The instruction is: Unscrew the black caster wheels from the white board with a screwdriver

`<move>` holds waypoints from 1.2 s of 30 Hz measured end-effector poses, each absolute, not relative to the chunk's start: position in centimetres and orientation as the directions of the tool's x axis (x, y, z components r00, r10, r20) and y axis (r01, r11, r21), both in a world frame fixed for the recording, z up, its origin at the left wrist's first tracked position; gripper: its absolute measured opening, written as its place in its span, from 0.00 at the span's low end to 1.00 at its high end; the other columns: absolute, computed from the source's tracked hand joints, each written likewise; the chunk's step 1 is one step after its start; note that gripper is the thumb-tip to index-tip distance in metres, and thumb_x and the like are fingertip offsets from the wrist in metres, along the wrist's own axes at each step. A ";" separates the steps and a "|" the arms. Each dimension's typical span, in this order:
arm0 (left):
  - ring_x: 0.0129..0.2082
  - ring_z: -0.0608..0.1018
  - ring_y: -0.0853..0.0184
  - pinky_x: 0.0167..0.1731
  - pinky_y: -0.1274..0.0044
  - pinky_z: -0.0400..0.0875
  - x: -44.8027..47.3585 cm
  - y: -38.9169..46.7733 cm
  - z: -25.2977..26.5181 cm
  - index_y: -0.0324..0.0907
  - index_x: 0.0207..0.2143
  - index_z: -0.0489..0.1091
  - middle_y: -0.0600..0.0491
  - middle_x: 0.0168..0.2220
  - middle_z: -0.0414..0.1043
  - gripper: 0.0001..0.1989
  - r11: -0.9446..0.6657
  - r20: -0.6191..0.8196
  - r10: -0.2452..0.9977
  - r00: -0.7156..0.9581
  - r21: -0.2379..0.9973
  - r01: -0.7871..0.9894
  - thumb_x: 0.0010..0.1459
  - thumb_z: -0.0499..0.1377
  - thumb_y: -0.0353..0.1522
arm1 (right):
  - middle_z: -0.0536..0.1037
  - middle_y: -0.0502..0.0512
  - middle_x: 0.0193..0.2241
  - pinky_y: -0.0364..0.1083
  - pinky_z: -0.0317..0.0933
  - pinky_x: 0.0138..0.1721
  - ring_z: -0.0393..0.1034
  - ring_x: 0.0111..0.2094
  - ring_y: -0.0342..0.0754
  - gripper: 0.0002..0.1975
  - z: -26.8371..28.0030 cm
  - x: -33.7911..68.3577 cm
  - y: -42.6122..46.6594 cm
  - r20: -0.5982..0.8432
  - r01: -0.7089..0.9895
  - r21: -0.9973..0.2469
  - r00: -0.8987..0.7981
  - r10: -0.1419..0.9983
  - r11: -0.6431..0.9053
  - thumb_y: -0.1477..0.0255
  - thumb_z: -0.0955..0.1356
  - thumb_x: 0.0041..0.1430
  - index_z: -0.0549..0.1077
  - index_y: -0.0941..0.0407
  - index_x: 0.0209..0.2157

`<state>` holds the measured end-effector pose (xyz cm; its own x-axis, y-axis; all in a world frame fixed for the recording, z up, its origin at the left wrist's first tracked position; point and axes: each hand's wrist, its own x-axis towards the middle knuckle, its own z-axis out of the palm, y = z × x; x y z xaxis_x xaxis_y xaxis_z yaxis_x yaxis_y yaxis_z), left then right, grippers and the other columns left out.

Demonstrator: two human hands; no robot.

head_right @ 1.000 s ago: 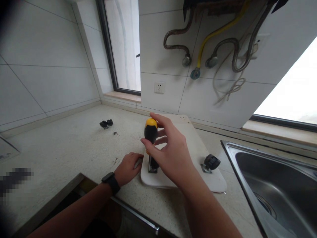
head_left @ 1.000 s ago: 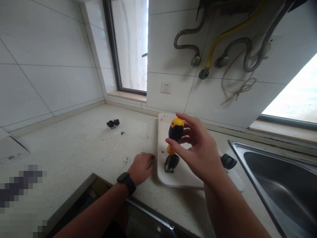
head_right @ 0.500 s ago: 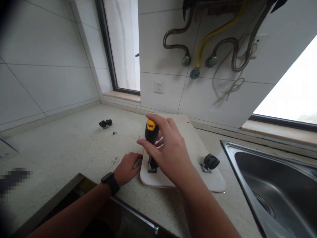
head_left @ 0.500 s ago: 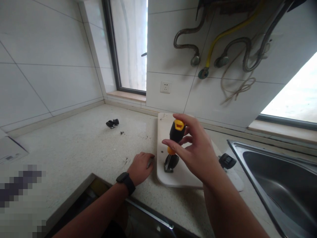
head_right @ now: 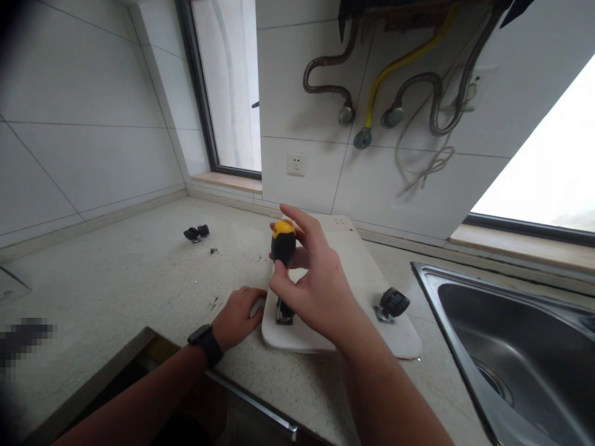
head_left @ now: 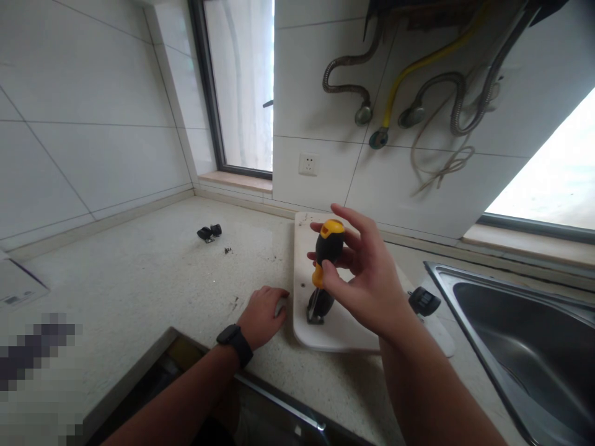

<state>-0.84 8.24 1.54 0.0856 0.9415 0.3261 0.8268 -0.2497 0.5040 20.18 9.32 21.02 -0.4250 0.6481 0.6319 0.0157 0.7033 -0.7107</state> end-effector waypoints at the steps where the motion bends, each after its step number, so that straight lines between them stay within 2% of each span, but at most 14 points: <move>1: 0.52 0.77 0.54 0.52 0.63 0.69 -0.9 8.2 1.5 0.44 0.51 0.74 0.47 0.49 0.80 0.14 -0.251 0.327 0.941 0.086 0.506 0.825 0.63 0.58 0.30 | 0.75 0.57 0.57 0.53 0.78 0.48 0.80 0.44 0.49 0.37 20.9 20.1 9.4 0.639 0.002 -0.710 -0.419 0.646 0.704 0.79 0.70 0.59 0.60 0.44 0.66; 3: 0.52 0.77 0.54 0.52 0.63 0.69 -0.9 8.2 1.6 0.44 0.51 0.74 0.47 0.49 0.79 0.14 -0.254 0.328 0.941 0.087 0.511 0.821 0.63 0.58 0.30 | 0.75 0.56 0.56 0.52 0.78 0.46 0.79 0.42 0.48 0.33 20.9 19.9 9.5 0.655 0.010 -0.696 -0.401 0.640 0.718 0.77 0.71 0.60 0.62 0.45 0.64; 7: 0.52 0.77 0.54 0.52 0.63 0.68 -0.9 8.2 1.6 0.45 0.50 0.75 0.48 0.48 0.79 0.13 -0.252 0.328 0.941 0.083 0.514 0.820 0.63 0.58 0.30 | 0.73 0.54 0.53 0.49 0.77 0.36 0.73 0.40 0.48 0.32 21.1 20.0 9.9 0.710 0.197 -0.596 -0.324 0.625 0.779 0.68 0.78 0.54 0.68 0.45 0.59; 9: 0.52 0.77 0.54 0.53 0.63 0.68 -0.8 8.3 1.6 0.46 0.50 0.75 0.48 0.48 0.80 0.14 -0.250 0.330 0.941 0.080 0.513 0.821 0.63 0.58 0.30 | 0.73 0.54 0.51 0.48 0.76 0.33 0.71 0.37 0.47 0.31 21.2 20.1 9.9 0.718 0.244 -0.578 -0.301 0.627 0.779 0.66 0.79 0.53 0.70 0.45 0.58; 11: 0.52 0.77 0.54 0.53 0.63 0.68 -0.8 8.3 1.5 0.46 0.50 0.75 0.48 0.48 0.80 0.14 -0.252 0.331 0.940 0.083 0.510 0.822 0.63 0.58 0.30 | 0.73 0.53 0.51 0.47 0.76 0.32 0.71 0.36 0.45 0.30 21.3 20.2 10.0 0.701 0.211 -0.612 -0.303 0.646 0.762 0.68 0.78 0.56 0.70 0.45 0.59; 14: 0.51 0.78 0.53 0.52 0.63 0.69 -0.8 8.3 1.5 0.46 0.50 0.75 0.47 0.48 0.80 0.14 -0.245 0.329 0.941 0.079 0.504 0.828 0.62 0.59 0.30 | 0.74 0.53 0.51 0.48 0.77 0.34 0.73 0.36 0.45 0.33 21.1 20.2 9.9 0.656 0.120 -0.685 -0.326 0.680 0.719 0.72 0.75 0.57 0.67 0.44 0.63; 20: 0.52 0.77 0.54 0.53 0.63 0.69 -0.9 8.2 1.5 0.45 0.51 0.74 0.47 0.49 0.80 0.15 -0.251 0.329 0.940 0.087 0.498 0.830 0.62 0.58 0.29 | 0.76 0.56 0.54 0.54 0.77 0.47 0.77 0.44 0.49 0.34 21.0 20.3 9.4 0.637 0.041 -0.708 -0.394 0.663 0.705 0.79 0.69 0.59 0.63 0.44 0.65; 23: 0.52 0.77 0.54 0.52 0.63 0.69 -0.9 8.2 1.6 0.45 0.50 0.75 0.47 0.49 0.80 0.14 -0.247 0.328 0.941 0.083 0.499 0.830 0.63 0.58 0.29 | 0.73 0.55 0.55 0.52 0.77 0.43 0.74 0.43 0.49 0.32 21.2 20.3 9.4 0.657 0.122 -0.664 -0.375 0.654 0.738 0.74 0.72 0.60 0.65 0.43 0.63; 27: 0.51 0.78 0.54 0.52 0.63 0.69 -0.8 8.3 1.7 0.45 0.50 0.75 0.47 0.48 0.80 0.14 -0.246 0.323 0.943 0.086 0.496 0.833 0.63 0.58 0.29 | 0.69 0.53 0.51 0.48 0.77 0.34 0.69 0.40 0.48 0.32 21.4 20.2 9.6 0.690 0.217 -0.612 -0.324 0.647 0.761 0.68 0.78 0.54 0.70 0.42 0.59; 30: 0.52 0.77 0.54 0.53 0.63 0.69 -0.8 8.3 1.7 0.45 0.51 0.75 0.47 0.49 0.80 0.15 -0.245 0.317 0.944 0.089 0.496 0.833 0.62 0.58 0.29 | 0.71 0.53 0.50 0.47 0.76 0.32 0.69 0.39 0.47 0.30 21.4 20.2 9.7 0.693 0.186 -0.623 -0.318 0.647 0.760 0.71 0.76 0.56 0.71 0.43 0.59; 36: 0.52 0.77 0.53 0.53 0.62 0.69 -0.9 8.3 1.6 0.44 0.51 0.74 0.47 0.49 0.80 0.15 -0.249 0.321 0.943 0.089 0.503 0.827 0.62 0.58 0.29 | 0.74 0.54 0.52 0.48 0.77 0.37 0.74 0.41 0.48 0.35 21.1 20.2 9.5 0.664 0.088 -0.685 -0.334 0.669 0.723 0.78 0.72 0.56 0.66 0.43 0.64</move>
